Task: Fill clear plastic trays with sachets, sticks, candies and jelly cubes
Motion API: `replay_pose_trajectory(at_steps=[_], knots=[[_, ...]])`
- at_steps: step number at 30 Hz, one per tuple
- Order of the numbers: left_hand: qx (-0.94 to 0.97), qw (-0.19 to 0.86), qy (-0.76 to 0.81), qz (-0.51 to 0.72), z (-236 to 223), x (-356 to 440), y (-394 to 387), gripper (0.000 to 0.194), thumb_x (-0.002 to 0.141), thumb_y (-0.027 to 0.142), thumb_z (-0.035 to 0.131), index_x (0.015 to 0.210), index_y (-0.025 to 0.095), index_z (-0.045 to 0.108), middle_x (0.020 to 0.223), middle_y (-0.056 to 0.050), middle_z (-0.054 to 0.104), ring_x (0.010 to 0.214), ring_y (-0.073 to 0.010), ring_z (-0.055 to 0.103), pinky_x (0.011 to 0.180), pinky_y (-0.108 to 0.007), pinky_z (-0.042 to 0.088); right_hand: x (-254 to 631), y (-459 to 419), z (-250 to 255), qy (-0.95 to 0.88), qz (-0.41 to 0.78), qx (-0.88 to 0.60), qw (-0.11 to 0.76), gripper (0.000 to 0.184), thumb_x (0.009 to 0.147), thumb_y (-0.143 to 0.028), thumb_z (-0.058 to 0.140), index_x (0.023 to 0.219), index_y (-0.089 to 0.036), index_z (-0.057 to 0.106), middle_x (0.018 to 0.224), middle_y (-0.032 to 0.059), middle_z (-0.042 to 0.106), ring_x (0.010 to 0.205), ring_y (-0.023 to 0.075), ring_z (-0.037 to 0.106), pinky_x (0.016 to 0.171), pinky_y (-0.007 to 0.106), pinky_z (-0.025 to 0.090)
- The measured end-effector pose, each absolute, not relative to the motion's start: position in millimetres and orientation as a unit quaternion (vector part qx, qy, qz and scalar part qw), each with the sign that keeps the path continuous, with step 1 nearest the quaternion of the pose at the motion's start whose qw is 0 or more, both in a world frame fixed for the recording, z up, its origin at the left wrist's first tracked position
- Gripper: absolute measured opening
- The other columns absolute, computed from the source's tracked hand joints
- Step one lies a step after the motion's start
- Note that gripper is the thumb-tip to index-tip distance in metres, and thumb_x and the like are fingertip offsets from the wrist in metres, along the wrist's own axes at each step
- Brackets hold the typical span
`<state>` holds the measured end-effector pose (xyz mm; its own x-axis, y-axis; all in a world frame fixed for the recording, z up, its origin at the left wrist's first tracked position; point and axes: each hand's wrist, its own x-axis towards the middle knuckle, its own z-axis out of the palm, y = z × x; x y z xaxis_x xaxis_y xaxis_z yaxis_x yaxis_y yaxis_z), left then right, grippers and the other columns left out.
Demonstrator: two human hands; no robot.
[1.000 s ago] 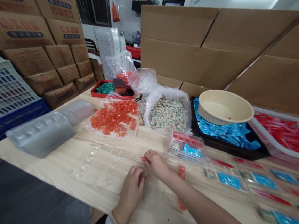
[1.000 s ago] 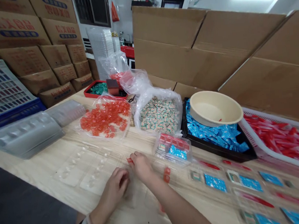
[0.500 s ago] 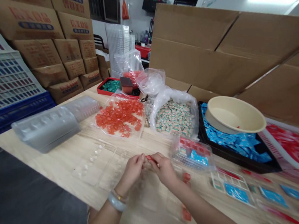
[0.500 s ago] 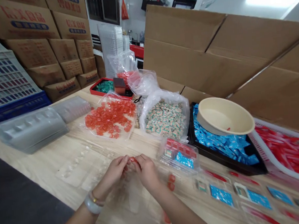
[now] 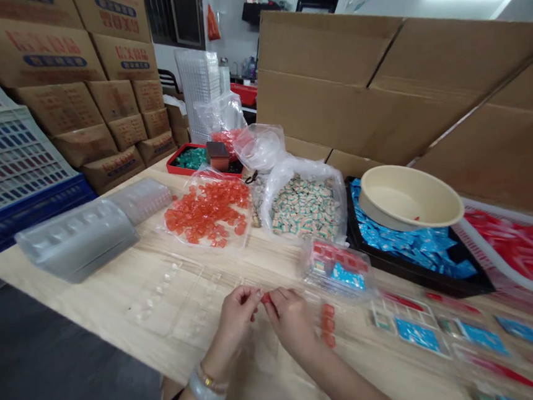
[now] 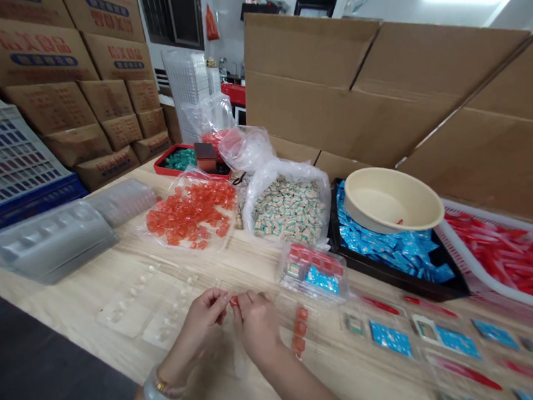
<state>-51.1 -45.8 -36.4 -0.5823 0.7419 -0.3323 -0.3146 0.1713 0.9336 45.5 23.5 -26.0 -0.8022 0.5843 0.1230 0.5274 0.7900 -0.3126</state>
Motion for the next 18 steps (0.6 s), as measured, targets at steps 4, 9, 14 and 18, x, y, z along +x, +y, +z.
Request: replay_pose_trajectory(at_steps=[4,9,14,18], knots=[[0.133,0.451,0.619,0.629,-34.7,-43.9,-52.3,0.033,0.062,0.045,0.059,0.057,0.014,0.048,0.045,0.006,0.040,0.043,-0.0064,0.034,0.044,-0.020,0.026,49.2,14.3,-25.9,-0.936,0.134,-0.302,0.120,0.026,0.083,-0.019,0.039,0.070,-0.015,0.061,0.068,0.0076,0.060,0.066,0.0181,0.053,0.069,0.032,0.035],[0.137,0.496,0.567,0.643,-29.7,-44.6,-61.4,0.029,0.062,0.040,0.061,0.066,0.013,0.053,0.058,0.002,0.051,0.051,-0.0071,0.041,0.050,-0.020,0.031,58.5,10.3,-17.7,-0.881,0.364,-0.271,0.136,0.020,0.076,-0.016,0.046,0.091,-0.016,0.058,0.083,0.0068,0.060,0.074,0.0169,0.053,0.070,0.030,0.040],[0.185,0.497,0.568,0.630,-24.7,-46.0,-65.1,0.025,0.063,0.037,0.062,0.065,0.013,0.053,0.062,0.001,0.052,0.057,-0.0090,0.044,0.054,-0.021,0.033,66.2,17.7,-15.1,-0.697,0.651,-0.267,0.138,0.021,0.077,-0.033,0.049,0.088,-0.018,0.058,0.082,0.0032,0.061,0.077,0.0152,0.055,0.070,0.028,0.042],[0.214,0.472,0.579,0.629,-23.9,-43.0,-66.0,0.023,0.062,0.034,0.063,0.066,0.014,0.053,0.062,0.002,0.051,0.056,-0.0087,0.043,0.053,-0.020,0.034,68.2,18.9,-13.1,-0.631,0.709,-0.286,0.132,0.022,0.066,-0.035,0.062,0.077,-0.017,0.055,0.072,0.0001,0.058,0.069,0.0133,0.053,0.065,0.026,0.041]])
